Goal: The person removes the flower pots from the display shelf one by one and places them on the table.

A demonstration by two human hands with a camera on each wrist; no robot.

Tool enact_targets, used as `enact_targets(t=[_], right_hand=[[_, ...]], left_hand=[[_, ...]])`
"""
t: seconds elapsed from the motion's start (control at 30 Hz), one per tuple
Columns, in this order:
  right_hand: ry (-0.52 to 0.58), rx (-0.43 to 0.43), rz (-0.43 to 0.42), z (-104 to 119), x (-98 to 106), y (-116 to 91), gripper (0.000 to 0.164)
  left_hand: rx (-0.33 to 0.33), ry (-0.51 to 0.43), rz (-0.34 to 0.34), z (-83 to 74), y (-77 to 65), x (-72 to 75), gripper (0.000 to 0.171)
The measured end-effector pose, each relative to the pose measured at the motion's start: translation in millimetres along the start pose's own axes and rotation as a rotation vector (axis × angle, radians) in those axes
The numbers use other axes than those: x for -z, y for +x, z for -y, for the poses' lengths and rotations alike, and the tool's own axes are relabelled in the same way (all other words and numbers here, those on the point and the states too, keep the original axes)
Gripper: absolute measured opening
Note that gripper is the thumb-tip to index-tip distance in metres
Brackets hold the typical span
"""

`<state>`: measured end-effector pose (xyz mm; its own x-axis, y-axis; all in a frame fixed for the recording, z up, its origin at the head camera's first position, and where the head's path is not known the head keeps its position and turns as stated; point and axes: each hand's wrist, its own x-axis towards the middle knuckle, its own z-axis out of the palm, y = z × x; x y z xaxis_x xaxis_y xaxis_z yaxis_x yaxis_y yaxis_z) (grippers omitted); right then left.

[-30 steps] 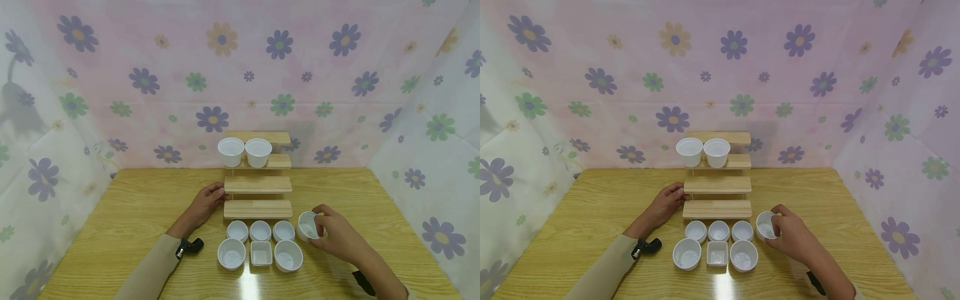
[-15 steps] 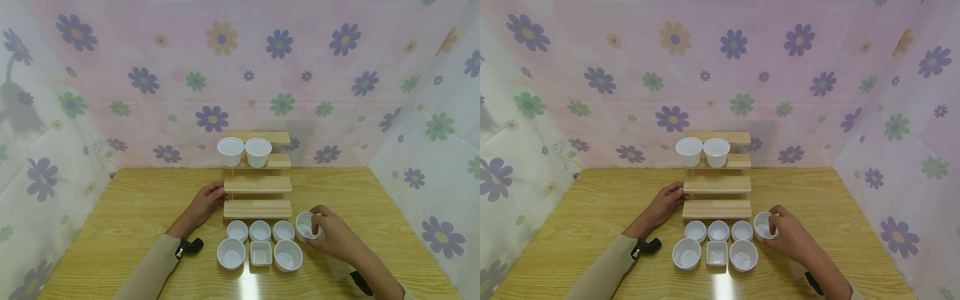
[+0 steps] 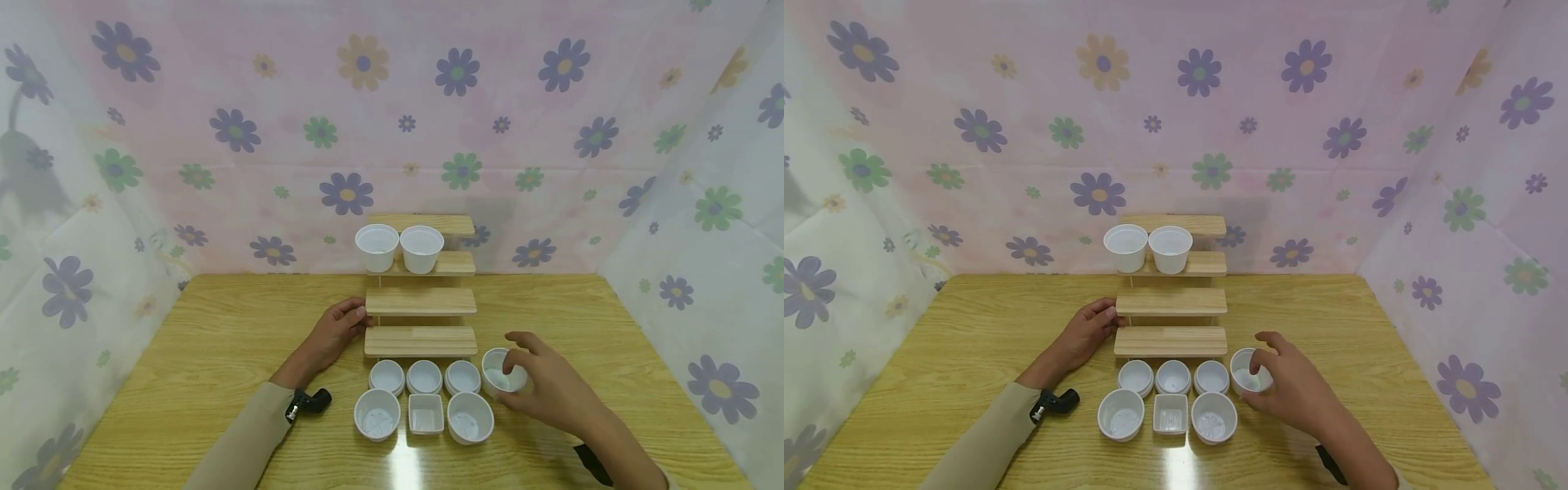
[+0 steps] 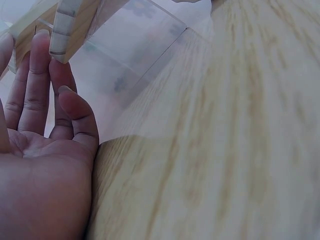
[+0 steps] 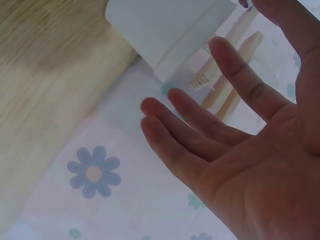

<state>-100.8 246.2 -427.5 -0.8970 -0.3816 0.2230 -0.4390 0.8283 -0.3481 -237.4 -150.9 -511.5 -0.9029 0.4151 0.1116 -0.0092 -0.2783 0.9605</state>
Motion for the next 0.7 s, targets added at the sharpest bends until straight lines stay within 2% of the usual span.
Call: enact_targets(t=[0.33, 0.7], right_hand=[[0.025, 0.118, -0.21, 5.8, 5.1, 5.8, 0.035], [0.051, 0.14, -0.264, 5.1, 10.5, 16.6, 0.05]], left_hand=[[-0.001, 0.0, 0.003, -0.5, 0.3, 1.4, 0.015], [-0.003, -0.01, 0.001, 1.0, 1.4, 1.0, 0.013]])
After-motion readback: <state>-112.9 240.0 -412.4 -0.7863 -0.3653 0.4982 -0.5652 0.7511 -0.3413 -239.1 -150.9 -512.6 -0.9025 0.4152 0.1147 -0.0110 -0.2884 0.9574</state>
